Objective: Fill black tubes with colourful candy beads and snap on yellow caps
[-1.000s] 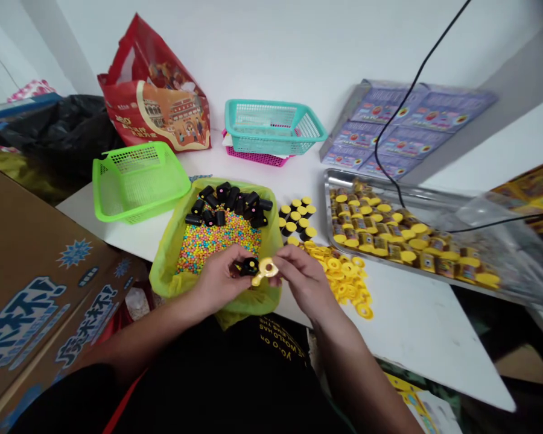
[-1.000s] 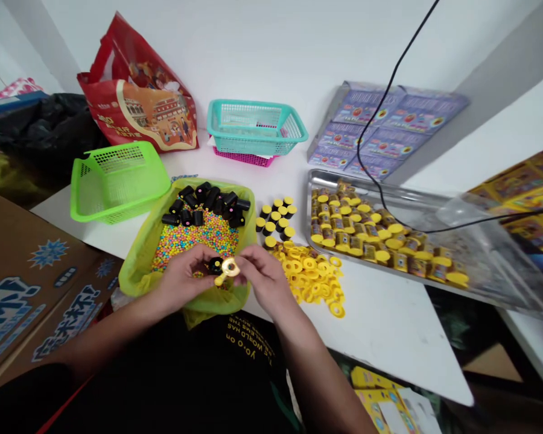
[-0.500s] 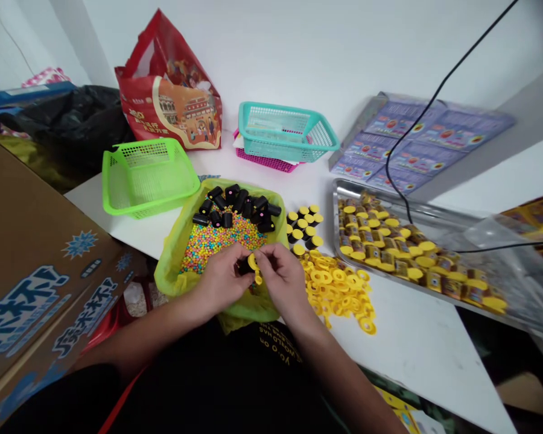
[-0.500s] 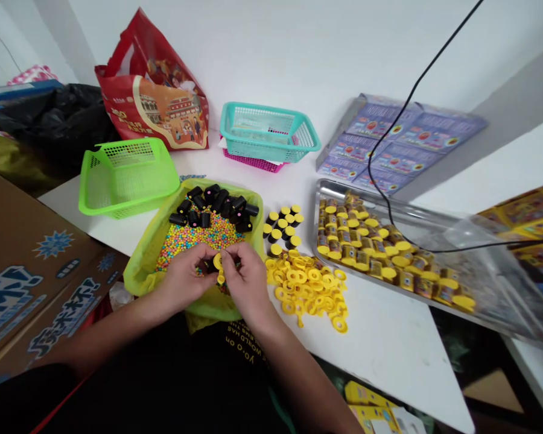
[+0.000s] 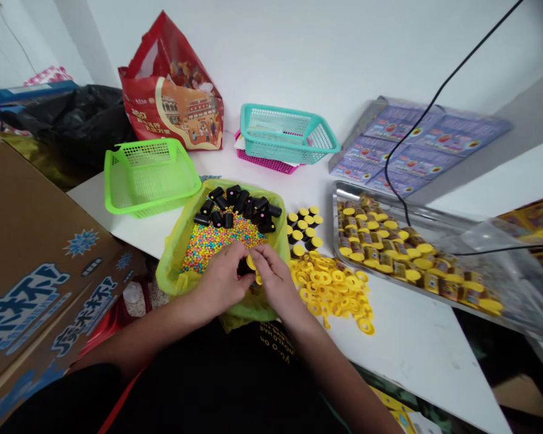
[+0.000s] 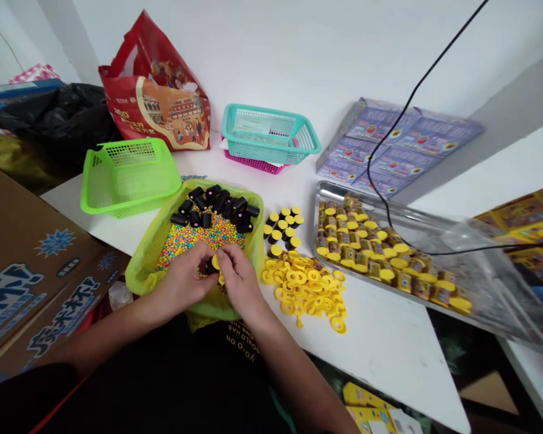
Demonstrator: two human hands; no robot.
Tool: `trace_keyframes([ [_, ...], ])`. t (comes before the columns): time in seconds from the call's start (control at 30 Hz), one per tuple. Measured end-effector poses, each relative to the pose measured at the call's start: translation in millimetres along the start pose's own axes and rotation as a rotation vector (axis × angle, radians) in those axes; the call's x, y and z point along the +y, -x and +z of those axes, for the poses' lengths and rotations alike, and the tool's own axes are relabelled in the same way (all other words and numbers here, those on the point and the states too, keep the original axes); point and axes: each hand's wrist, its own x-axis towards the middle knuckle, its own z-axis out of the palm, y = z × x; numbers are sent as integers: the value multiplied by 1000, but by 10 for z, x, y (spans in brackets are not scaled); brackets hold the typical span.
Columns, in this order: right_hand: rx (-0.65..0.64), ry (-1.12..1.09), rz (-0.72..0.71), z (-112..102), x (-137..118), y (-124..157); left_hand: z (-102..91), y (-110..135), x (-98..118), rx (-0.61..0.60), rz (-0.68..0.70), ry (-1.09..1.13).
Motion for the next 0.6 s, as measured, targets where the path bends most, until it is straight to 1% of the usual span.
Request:
trace_keyframes([
  [0.07,38,-48,19,-17,21,-10,-42,-7,12,-26,-30,124],
  [0.13,73,-70,35,-29,35,-14,-76,-14,15,-46,-96,246],
  [0.2,79,-86,34,-28,29,-10,-88,-18,11,-100,-214,341],
  [0.3,68,-107,15,-1,-18,8,-50,-10,13,-198,-379,475],
  [0.37,78,-105,12,24,-54,22,0,5,24,-173,-406,557],
  [0.5,83,-99,59,82,-70,64,100,56,46,-54,-368,704],
  [0.6,116,-152,92,139,-46,109,163,94,63,14,-369,791],
])
